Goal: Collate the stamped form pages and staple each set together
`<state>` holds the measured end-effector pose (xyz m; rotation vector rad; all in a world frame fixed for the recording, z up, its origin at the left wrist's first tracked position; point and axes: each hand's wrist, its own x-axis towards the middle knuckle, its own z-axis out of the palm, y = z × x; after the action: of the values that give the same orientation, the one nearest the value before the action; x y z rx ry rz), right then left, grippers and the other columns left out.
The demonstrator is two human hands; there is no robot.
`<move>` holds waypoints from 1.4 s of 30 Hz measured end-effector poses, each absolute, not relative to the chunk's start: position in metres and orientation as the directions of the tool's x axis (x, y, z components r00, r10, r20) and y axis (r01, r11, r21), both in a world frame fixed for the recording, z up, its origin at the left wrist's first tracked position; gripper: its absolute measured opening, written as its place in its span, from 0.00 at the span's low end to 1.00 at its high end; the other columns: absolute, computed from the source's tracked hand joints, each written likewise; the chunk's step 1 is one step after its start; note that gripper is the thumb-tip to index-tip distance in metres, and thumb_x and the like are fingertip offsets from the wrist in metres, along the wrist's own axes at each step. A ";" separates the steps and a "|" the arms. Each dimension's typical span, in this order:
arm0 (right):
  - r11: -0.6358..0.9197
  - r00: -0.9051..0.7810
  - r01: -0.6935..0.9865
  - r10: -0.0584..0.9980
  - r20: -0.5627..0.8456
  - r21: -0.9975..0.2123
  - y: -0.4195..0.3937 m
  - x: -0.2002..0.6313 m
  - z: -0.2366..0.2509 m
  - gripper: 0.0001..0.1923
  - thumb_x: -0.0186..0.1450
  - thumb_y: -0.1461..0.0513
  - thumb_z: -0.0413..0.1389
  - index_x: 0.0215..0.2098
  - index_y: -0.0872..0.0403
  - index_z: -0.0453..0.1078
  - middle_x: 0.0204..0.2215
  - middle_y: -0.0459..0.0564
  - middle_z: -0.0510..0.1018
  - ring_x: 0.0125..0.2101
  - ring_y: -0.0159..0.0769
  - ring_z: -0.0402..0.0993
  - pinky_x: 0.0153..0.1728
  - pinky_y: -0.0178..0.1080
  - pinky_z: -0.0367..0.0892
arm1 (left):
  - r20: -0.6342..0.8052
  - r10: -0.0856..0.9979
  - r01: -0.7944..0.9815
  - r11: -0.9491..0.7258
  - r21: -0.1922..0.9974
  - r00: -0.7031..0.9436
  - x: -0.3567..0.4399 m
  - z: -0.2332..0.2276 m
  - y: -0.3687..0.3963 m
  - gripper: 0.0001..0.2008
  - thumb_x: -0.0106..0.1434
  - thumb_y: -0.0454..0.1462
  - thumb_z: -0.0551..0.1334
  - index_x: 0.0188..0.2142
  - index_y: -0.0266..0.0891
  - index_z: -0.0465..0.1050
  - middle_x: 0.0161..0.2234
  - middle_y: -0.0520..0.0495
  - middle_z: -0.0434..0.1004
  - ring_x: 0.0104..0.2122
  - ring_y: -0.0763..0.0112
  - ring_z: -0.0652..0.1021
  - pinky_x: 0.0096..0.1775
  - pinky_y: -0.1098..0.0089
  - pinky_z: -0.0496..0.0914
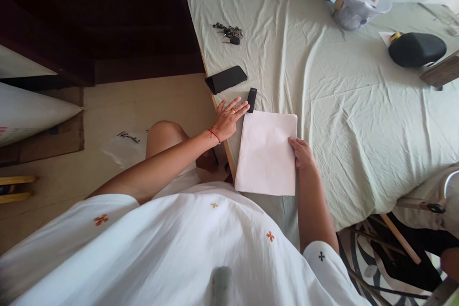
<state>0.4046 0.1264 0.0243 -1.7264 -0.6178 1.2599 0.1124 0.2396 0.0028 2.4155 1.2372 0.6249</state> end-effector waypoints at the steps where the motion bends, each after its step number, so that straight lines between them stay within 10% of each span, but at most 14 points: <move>1: -0.499 0.361 -0.123 0.782 -0.507 -0.858 0.126 0.404 0.025 0.14 0.50 0.55 0.71 0.28 0.52 0.74 0.22 0.47 0.81 0.24 0.40 0.80 0.24 0.37 0.78 | 0.229 0.821 0.668 -0.562 0.487 0.523 0.112 0.002 0.240 0.33 0.66 0.25 0.48 0.68 0.48 0.63 0.68 0.48 0.65 0.73 0.64 0.56 0.71 0.41 0.42; 10: -0.536 0.355 -0.200 0.740 -0.571 -0.820 0.125 0.403 0.024 0.12 0.52 0.58 0.70 0.31 0.52 0.75 0.25 0.47 0.82 0.25 0.37 0.80 0.24 0.35 0.77 | 0.261 0.801 0.636 -0.589 0.498 0.538 0.112 -0.011 0.240 0.30 0.68 0.27 0.48 0.66 0.47 0.65 0.67 0.47 0.67 0.72 0.62 0.56 0.71 0.40 0.34; 16: -0.469 0.353 -0.150 0.797 -0.490 -0.871 0.111 0.399 0.022 0.19 0.51 0.50 0.71 0.34 0.49 0.75 0.26 0.45 0.82 0.26 0.38 0.80 0.28 0.37 0.79 | 0.287 0.864 0.561 -0.490 0.667 0.414 0.126 -0.010 0.237 0.27 0.67 0.28 0.49 0.64 0.41 0.67 0.66 0.43 0.68 0.69 0.62 0.63 0.70 0.48 0.55; 21: -0.333 0.416 -0.058 0.849 -0.326 -0.941 0.076 0.403 0.031 0.22 0.55 0.45 0.69 0.40 0.50 0.78 0.30 0.46 0.84 0.28 0.37 0.79 0.28 0.36 0.75 | 0.136 0.980 0.157 -0.158 0.975 0.142 0.130 -0.015 0.210 0.21 0.73 0.42 0.52 0.62 0.38 0.63 0.62 0.33 0.71 0.60 0.61 0.74 0.55 0.58 0.75; 28: -0.170 0.547 -0.067 0.818 -0.179 -0.983 0.060 0.403 0.041 0.19 0.55 0.46 0.70 0.37 0.48 0.81 0.33 0.45 0.85 0.33 0.34 0.80 0.35 0.35 0.75 | -0.097 0.891 -0.303 0.251 0.920 0.443 0.104 -0.009 0.156 0.34 0.66 0.62 0.56 0.57 0.38 0.72 0.55 0.34 0.77 0.55 0.57 0.78 0.55 0.58 0.73; 36: -0.226 0.333 -0.025 0.917 -0.221 -0.974 0.101 0.380 0.036 0.21 0.58 0.45 0.68 0.43 0.49 0.79 0.35 0.46 0.84 0.31 0.35 0.79 0.33 0.35 0.74 | -0.183 0.895 -0.097 0.242 0.965 0.407 0.113 -0.010 0.158 0.25 0.60 0.58 0.65 0.33 0.35 0.78 0.28 0.49 0.78 0.28 0.68 0.74 0.32 0.69 0.69; 42: -0.161 0.412 -0.093 0.892 -0.185 -0.983 0.112 0.378 0.013 0.23 0.52 0.53 0.73 0.44 0.49 0.77 0.37 0.45 0.84 0.31 0.33 0.78 0.35 0.35 0.72 | -0.204 0.945 -0.064 0.227 0.972 0.255 0.114 -0.014 0.151 0.23 0.57 0.54 0.69 0.38 0.35 0.78 0.33 0.48 0.81 0.32 0.66 0.77 0.36 0.68 0.71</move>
<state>0.3782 0.1120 0.0126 -1.4683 -0.7542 1.0300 0.1141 0.1514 -0.0139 1.0914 1.0567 0.9127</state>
